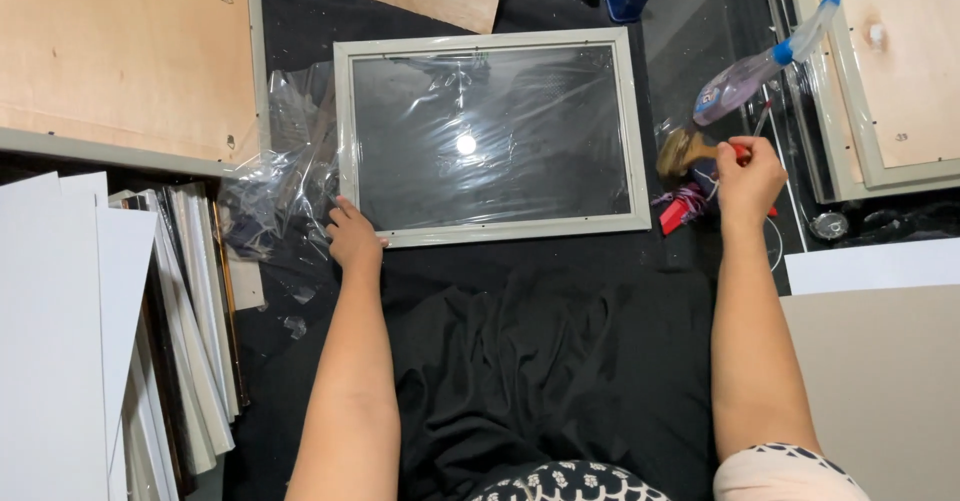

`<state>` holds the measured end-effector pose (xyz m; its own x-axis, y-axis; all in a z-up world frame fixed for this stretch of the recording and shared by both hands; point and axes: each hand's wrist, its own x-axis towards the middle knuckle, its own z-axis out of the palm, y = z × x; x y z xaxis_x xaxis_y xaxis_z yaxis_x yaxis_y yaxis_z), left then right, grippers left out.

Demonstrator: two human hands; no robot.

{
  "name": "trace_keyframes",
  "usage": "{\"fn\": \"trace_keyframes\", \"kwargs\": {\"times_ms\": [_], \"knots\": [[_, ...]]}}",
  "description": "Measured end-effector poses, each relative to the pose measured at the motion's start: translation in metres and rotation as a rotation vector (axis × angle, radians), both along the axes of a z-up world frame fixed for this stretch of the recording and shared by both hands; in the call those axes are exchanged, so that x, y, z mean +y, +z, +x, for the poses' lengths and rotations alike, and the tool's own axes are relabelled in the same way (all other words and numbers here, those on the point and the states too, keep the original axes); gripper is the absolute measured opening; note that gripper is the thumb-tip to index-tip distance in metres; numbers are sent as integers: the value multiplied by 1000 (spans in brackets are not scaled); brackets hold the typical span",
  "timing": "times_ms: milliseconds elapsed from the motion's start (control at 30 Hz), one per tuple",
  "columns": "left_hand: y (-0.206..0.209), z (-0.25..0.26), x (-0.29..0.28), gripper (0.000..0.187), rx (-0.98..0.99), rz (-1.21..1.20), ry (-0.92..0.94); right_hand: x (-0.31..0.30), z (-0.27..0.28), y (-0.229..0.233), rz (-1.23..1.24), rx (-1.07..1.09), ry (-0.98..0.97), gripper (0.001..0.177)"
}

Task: Cleaning the glass of a picture frame using a cloth and brush before installing the wooden backing board.

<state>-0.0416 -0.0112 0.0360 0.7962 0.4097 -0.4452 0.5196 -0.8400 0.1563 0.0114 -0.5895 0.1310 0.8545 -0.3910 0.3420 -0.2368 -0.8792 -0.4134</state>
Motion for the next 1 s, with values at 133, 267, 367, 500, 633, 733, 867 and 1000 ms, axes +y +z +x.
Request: {"fn": "trace_keyframes", "kwargs": {"times_ms": [133, 267, 367, 500, 633, 733, 867, 1000], "knots": [[3, -6, 3, 114, -36, -41, 10, 12, -12, 8, 174, 71, 179, 18], [9, -10, 4, 116, -60, -69, 18, 46, -8, -17, 18, 277, 197, 47], [14, -8, 6, 116, -86, -110, 69, 70, -6, 0, -155, 259, 183, 33], [-13, 3, 32, 126, -77, -266, 163, 121, -5, -35, -248, 260, 198, 29], [-2, 7, 53, 85, -93, -440, 312, 244, -10, -61, -231, 403, 403, 27], [-5, 12, 69, 71, -105, -353, 388, 359, -26, -56, -121, 378, 596, 27], [44, 1, 73, 58, -166, -295, 415, 404, -37, -22, 96, 357, 818, 24], [77, -2, 70, 45, -532, -317, 472, 369, -11, -10, 233, 176, 544, 24]]}}
